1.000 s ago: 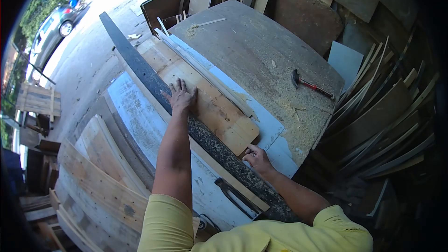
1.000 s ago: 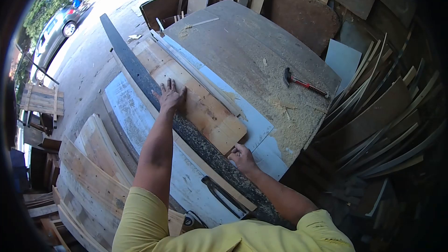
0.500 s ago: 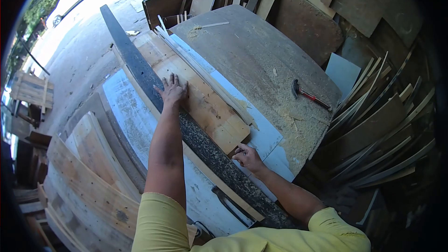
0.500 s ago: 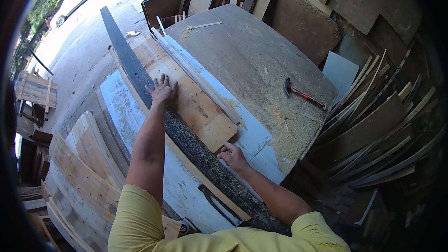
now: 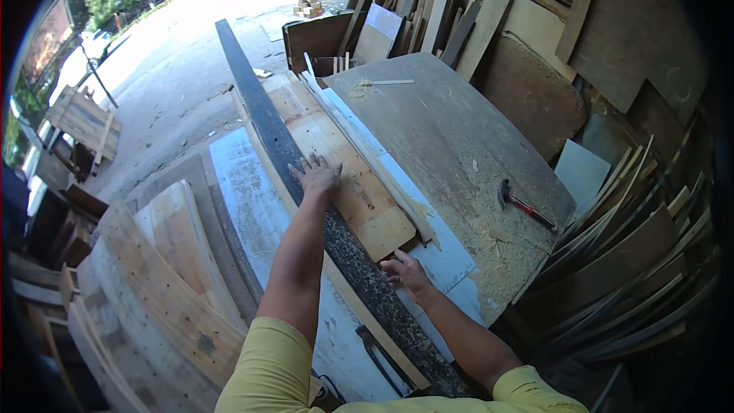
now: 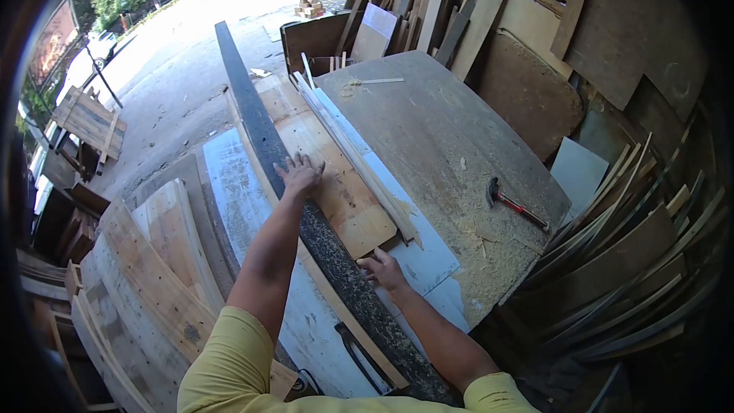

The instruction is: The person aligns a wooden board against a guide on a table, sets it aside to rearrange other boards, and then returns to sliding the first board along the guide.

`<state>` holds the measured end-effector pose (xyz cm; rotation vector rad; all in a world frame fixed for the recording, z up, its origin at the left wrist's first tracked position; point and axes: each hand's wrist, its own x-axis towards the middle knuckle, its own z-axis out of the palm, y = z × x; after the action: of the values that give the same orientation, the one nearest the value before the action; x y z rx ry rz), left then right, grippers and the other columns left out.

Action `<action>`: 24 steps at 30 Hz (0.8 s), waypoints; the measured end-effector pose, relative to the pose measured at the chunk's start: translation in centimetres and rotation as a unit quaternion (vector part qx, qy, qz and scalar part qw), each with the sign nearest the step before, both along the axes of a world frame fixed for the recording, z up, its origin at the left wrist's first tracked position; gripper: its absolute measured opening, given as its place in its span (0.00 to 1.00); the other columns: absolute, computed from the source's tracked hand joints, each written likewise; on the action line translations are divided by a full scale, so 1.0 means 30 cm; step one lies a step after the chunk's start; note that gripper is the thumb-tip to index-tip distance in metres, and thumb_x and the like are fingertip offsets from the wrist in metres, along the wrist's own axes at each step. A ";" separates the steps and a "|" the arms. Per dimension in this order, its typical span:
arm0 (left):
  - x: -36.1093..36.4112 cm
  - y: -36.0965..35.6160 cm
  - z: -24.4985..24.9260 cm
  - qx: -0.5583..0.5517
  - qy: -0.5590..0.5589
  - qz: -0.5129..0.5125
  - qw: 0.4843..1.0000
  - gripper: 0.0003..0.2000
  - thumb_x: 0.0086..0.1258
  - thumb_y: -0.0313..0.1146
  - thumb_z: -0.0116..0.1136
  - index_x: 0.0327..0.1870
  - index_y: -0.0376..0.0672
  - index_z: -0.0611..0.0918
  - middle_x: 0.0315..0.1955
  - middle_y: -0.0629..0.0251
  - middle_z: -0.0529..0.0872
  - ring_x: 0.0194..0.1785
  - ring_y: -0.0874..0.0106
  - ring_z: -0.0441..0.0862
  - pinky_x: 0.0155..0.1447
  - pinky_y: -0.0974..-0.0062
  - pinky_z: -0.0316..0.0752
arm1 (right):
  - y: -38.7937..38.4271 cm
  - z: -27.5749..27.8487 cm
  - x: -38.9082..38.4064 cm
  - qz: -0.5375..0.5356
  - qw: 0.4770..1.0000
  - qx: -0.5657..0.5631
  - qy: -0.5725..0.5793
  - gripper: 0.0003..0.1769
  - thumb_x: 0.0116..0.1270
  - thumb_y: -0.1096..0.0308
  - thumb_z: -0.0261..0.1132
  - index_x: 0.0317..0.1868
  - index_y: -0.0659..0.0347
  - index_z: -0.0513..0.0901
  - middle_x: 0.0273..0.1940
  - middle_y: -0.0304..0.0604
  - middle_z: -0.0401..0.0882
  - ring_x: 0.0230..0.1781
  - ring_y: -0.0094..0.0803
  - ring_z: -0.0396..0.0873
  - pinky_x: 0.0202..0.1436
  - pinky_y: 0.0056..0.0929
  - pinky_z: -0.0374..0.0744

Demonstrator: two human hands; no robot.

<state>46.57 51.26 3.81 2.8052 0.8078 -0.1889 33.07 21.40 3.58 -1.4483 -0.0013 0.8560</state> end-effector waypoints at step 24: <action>-0.321 -0.399 0.268 -0.417 -0.271 0.150 0.854 0.36 0.65 0.57 0.59 0.62 0.34 0.67 0.57 0.43 0.78 0.59 0.51 0.79 0.64 0.52 0.72 | -0.245 0.400 0.111 -0.267 0.943 0.117 -0.161 0.24 0.62 0.64 0.70 0.54 0.72 0.78 0.46 0.44 0.82 0.41 0.31 0.82 0.42 0.30 0.80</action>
<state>36.93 39.28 11.86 1.7472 0.7532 0.2468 36.40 14.05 15.59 -1.2598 0.0405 0.1643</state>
